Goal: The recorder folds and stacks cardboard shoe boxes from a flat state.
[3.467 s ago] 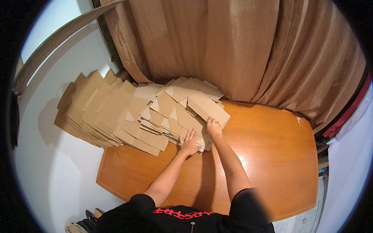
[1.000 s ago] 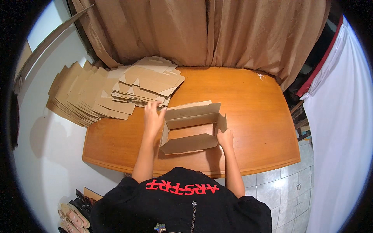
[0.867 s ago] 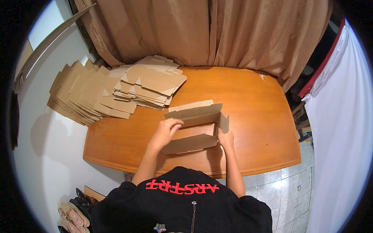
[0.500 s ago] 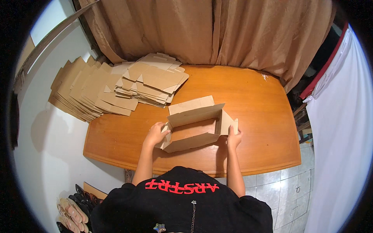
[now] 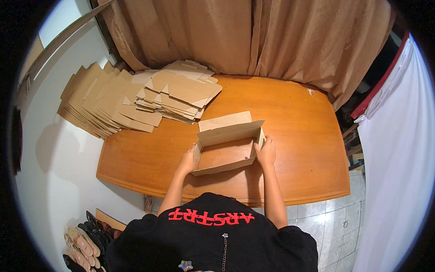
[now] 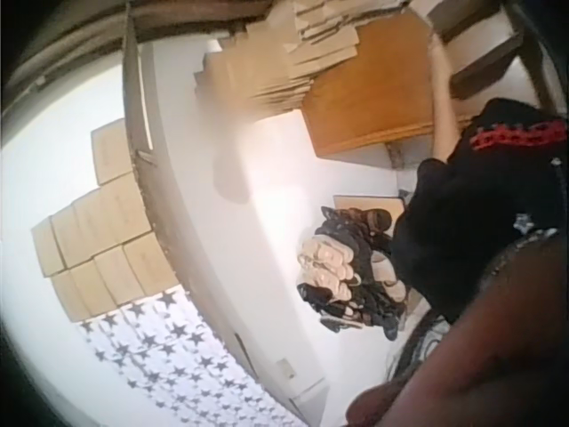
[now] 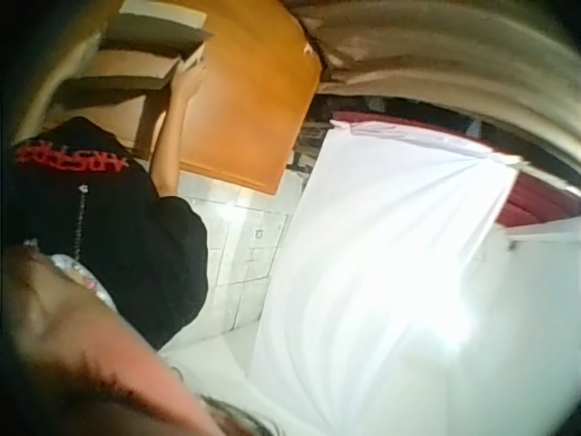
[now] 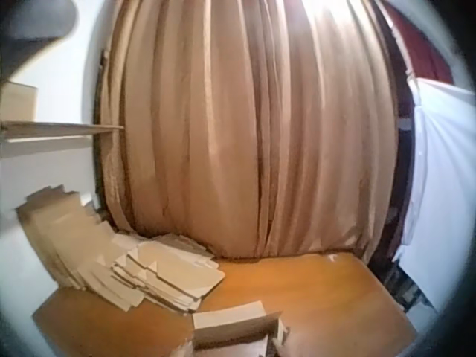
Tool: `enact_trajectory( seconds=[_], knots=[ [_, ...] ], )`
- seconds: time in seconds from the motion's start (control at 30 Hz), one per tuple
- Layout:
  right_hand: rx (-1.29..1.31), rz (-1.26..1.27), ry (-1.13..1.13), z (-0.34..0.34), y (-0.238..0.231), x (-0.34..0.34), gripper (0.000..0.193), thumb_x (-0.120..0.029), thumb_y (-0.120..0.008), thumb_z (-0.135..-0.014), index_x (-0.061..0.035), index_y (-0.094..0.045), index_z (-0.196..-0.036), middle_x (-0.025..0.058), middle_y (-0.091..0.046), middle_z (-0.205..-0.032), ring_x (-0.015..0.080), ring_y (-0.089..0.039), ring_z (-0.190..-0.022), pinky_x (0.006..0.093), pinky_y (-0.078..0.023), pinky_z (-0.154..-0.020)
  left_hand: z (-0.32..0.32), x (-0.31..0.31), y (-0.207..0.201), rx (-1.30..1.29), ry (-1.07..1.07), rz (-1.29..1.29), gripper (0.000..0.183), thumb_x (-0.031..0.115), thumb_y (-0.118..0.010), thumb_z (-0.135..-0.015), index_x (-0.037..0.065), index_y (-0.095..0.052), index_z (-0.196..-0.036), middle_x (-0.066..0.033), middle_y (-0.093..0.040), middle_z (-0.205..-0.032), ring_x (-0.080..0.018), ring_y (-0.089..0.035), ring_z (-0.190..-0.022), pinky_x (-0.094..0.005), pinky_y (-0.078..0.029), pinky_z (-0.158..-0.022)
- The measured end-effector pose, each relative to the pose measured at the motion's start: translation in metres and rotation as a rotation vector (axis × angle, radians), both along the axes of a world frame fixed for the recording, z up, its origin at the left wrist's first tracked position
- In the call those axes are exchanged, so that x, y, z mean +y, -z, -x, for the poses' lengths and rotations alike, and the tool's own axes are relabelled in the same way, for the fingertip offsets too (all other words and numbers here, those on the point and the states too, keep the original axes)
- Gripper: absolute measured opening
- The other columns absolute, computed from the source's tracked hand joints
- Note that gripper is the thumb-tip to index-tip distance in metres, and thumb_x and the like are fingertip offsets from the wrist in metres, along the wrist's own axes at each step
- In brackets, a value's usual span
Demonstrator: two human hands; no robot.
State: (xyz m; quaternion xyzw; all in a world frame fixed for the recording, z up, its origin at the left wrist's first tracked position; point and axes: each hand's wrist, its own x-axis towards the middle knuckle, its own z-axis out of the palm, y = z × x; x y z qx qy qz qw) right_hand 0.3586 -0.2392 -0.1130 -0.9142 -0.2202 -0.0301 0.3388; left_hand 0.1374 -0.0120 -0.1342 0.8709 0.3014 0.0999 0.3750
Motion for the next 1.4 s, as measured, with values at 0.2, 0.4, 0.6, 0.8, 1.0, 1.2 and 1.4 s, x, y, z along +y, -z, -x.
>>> enact_trajectory(
  seconds=[0.2,0.4,0.6,0.8,1.0,1.2,1.4],
  knots=[
    [0.157,0.069,-0.061,-0.006,-0.024,0.006,0.078,-0.011,-0.068,-0.068,-0.0076,-0.027,-0.134,0.0192,-0.058,-0.100,0.0354,-0.055,-0.097,0.0427,-0.045,-0.081,0.007,0.001,-0.017,-0.326,-0.077,0.254,0.050,-0.011,-0.048,-0.072,0.004,-0.050,-0.120,-0.0229,-0.050,-0.122,-0.0372,-0.051,-0.110,-0.0365,-0.041,-0.094],
    [0.255,-0.009,-0.261,-0.017,-0.014,-0.005,0.076,-0.006,-0.066,-0.064,-0.0204,-0.035,-0.132,0.0148,-0.061,-0.087,0.0326,-0.059,-0.089,0.0416,-0.046,-0.079,0.004,0.011,-0.009,-0.254,-0.059,0.007,0.042,-0.009,-0.048,-0.075,0.003,-0.052,-0.115,-0.0231,-0.052,-0.119,-0.0348,-0.052,-0.110,-0.0362,-0.040,-0.095],
    [0.090,0.012,-0.342,-0.002,-0.016,-0.009,0.051,-0.003,-0.061,-0.066,-0.0177,-0.055,-0.114,0.0133,-0.057,-0.097,0.0309,-0.057,-0.092,0.0396,-0.046,-0.081,0.009,0.022,0.032,-0.435,-0.054,0.304,0.047,-0.008,-0.052,-0.075,0.000,-0.043,-0.121,-0.0217,-0.036,-0.134,-0.0361,-0.032,-0.127,-0.0363,-0.029,-0.104],
    [0.092,-0.040,-0.329,-0.002,0.002,-0.025,0.045,-0.011,-0.059,-0.071,-0.0180,-0.056,-0.116,0.0204,-0.052,-0.107,0.0352,-0.052,-0.100,0.0397,-0.043,-0.088,0.004,0.008,-0.028,-0.336,0.081,0.055,0.056,0.002,-0.059,-0.077,0.006,-0.039,-0.129,-0.0161,-0.020,-0.145,-0.0340,-0.020,-0.134,-0.0434,-0.023,-0.106],
    [0.141,-0.372,-0.057,-0.007,0.022,-0.033,0.043,-0.023,-0.058,-0.081,-0.0019,-0.052,-0.118,0.0257,-0.048,-0.114,0.0359,-0.046,-0.111,0.0387,-0.040,-0.090,-0.015,-0.014,-0.053,0.083,0.147,-0.087,0.109,0.059,-0.072,-0.057,0.005,-0.026,-0.139,-0.0148,-0.004,-0.149,-0.0293,0.006,-0.138,-0.0596,0.005,-0.103],
    [0.759,-0.466,0.199,-0.027,0.007,-0.066,0.041,-0.038,-0.046,-0.089,-0.0017,-0.062,-0.098,0.0069,-0.063,-0.087,0.0155,-0.057,-0.073,0.0306,-0.046,-0.063,-0.013,-0.023,-0.037,0.223,0.365,-0.190,0.139,0.069,-0.073,-0.032,0.003,-0.018,-0.141,-0.0235,0.007,-0.146,-0.0393,0.014,-0.134,-0.0589,0.013,-0.101],
    [0.656,-0.749,-0.153,-0.021,-0.011,-0.048,0.020,-0.017,-0.053,-0.086,-0.0049,-0.062,-0.100,0.0063,-0.057,-0.109,0.0125,-0.055,-0.091,0.0269,-0.045,-0.075,-0.015,-0.030,-0.044,0.210,0.366,-0.238,0.134,0.063,-0.077,-0.026,0.016,-0.026,-0.140,-0.0234,0.007,-0.147,-0.0423,0.014,-0.133,-0.0609,0.011,-0.101]
  ],
)
